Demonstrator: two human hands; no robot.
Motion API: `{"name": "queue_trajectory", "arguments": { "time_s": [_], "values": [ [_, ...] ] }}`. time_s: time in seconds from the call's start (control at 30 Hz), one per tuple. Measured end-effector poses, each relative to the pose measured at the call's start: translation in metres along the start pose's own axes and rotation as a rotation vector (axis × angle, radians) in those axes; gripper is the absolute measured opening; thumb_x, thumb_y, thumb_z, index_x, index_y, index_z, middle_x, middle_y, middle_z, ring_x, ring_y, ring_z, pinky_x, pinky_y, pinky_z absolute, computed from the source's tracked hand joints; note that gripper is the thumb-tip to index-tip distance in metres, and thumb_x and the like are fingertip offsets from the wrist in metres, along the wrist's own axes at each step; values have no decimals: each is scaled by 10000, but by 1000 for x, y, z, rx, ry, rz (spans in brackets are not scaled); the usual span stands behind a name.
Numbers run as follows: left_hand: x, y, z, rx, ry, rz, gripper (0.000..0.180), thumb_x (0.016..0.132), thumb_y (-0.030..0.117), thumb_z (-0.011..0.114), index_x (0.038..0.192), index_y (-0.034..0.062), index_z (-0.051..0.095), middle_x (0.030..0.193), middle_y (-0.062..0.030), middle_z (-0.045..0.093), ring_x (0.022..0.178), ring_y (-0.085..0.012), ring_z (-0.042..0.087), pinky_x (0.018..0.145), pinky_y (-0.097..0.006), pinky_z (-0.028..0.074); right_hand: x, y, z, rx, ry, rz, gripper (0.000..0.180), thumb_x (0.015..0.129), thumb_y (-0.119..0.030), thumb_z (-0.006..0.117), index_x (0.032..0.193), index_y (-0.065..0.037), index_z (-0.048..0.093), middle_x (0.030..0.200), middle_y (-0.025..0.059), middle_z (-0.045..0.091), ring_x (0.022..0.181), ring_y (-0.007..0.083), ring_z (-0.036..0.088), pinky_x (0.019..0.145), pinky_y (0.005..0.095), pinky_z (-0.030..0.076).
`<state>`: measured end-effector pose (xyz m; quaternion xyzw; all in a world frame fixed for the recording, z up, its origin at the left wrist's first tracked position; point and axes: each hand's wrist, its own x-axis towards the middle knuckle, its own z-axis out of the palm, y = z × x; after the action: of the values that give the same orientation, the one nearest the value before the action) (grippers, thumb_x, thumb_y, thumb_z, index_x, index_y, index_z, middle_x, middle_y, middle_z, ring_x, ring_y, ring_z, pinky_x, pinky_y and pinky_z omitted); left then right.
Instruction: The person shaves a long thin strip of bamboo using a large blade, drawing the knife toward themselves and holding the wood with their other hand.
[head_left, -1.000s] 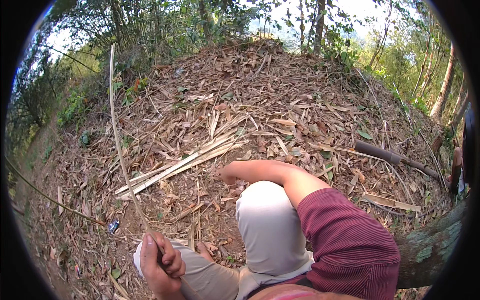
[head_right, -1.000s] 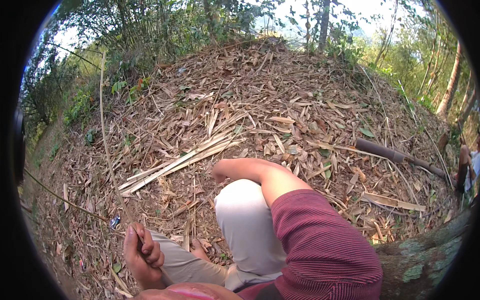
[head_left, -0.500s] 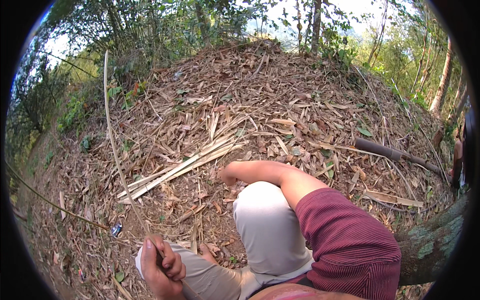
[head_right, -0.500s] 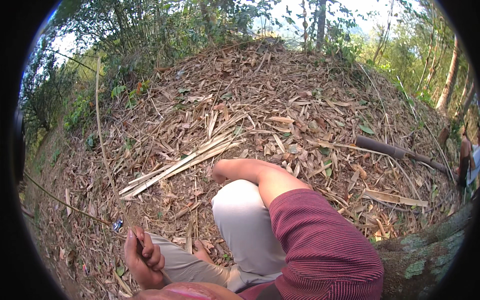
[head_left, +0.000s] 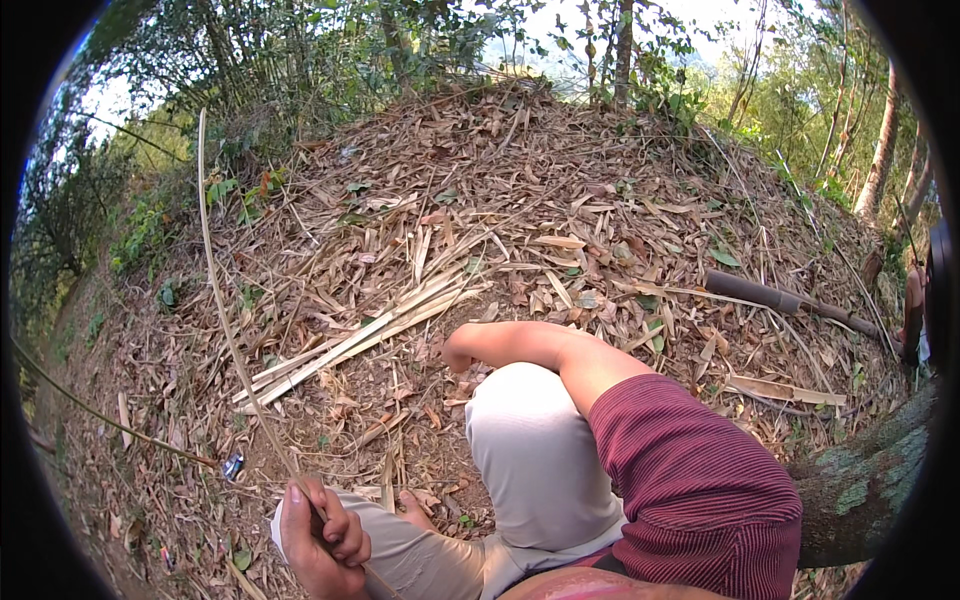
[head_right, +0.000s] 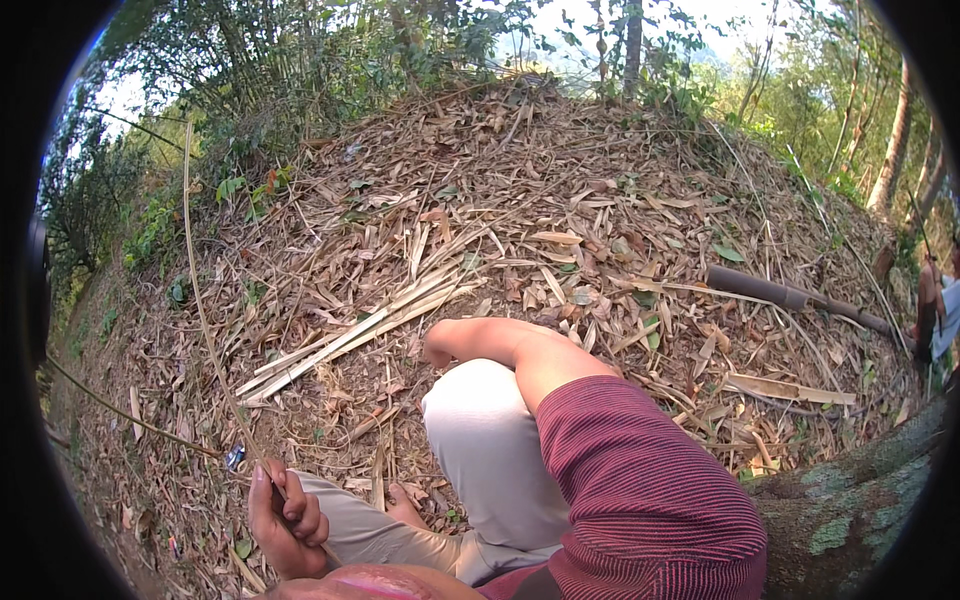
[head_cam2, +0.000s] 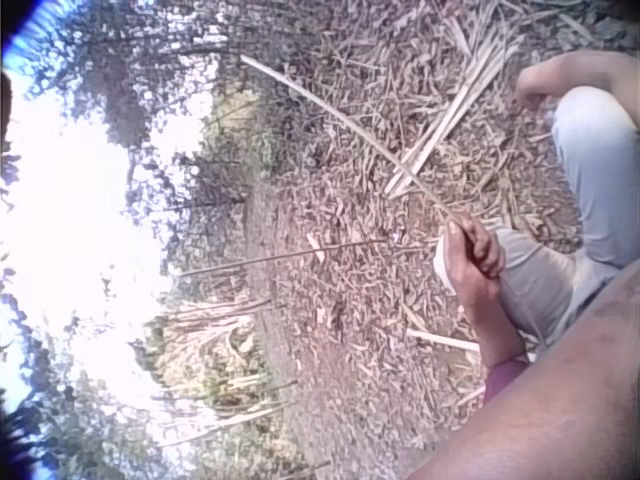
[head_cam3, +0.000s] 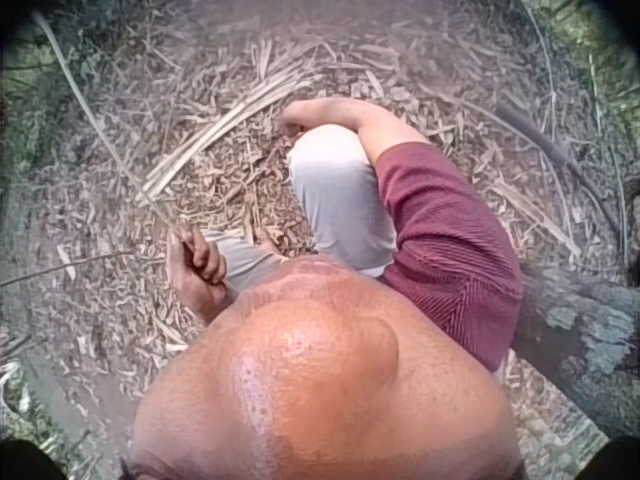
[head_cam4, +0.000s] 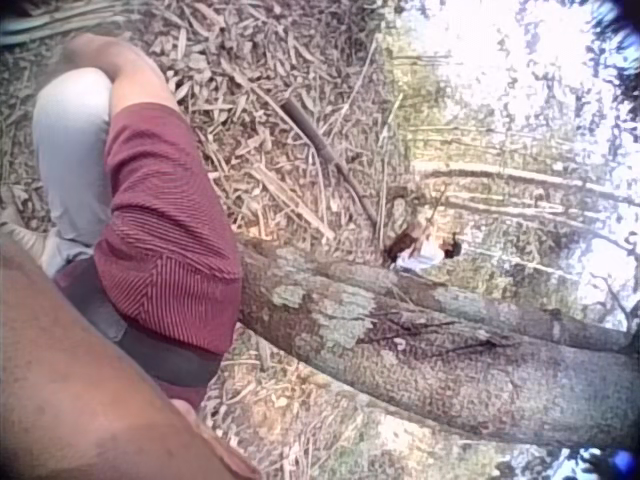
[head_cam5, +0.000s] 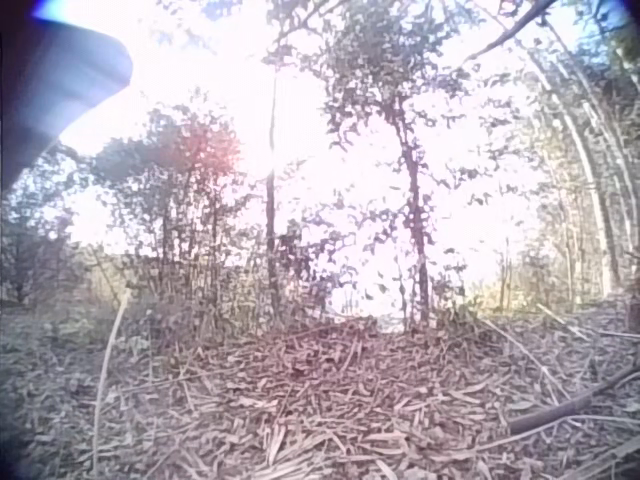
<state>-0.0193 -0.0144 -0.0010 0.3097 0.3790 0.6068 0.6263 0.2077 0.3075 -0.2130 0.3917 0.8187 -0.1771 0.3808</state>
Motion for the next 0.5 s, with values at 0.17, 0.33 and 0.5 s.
{"name": "queue_trajectory", "arguments": {
  "time_s": [0.17,0.33,0.5],
  "values": [
    [-1,-1,4,-6,12,9,271,1064,346,321,933,128,412,570,36,279,370,-46,162,286,-213,143,9,7,7,64,-19,28,340,847,-221,608,1136,-58,680,1106,140,674,945,292,614,857,421,473],
    [-3,1,6,-5,31,40,280,1066,342,322,924,120,416,568,36,282,369,-42,162,285,-215,137,17,8,13,138,98,-6,334,815,-176,633,1128,-71,683,1095,147,676,959,295,625,849,410,475],
    [1,-1,10,-3,0,27,294,1067,345,321,913,115,420,567,37,282,370,-39,160,286,-214,134,-4,38,60,403,395,-151,285,784,-136,624,1046,-55,702,1030,154,684,906,292,636,795,400,482]
  ]
}}
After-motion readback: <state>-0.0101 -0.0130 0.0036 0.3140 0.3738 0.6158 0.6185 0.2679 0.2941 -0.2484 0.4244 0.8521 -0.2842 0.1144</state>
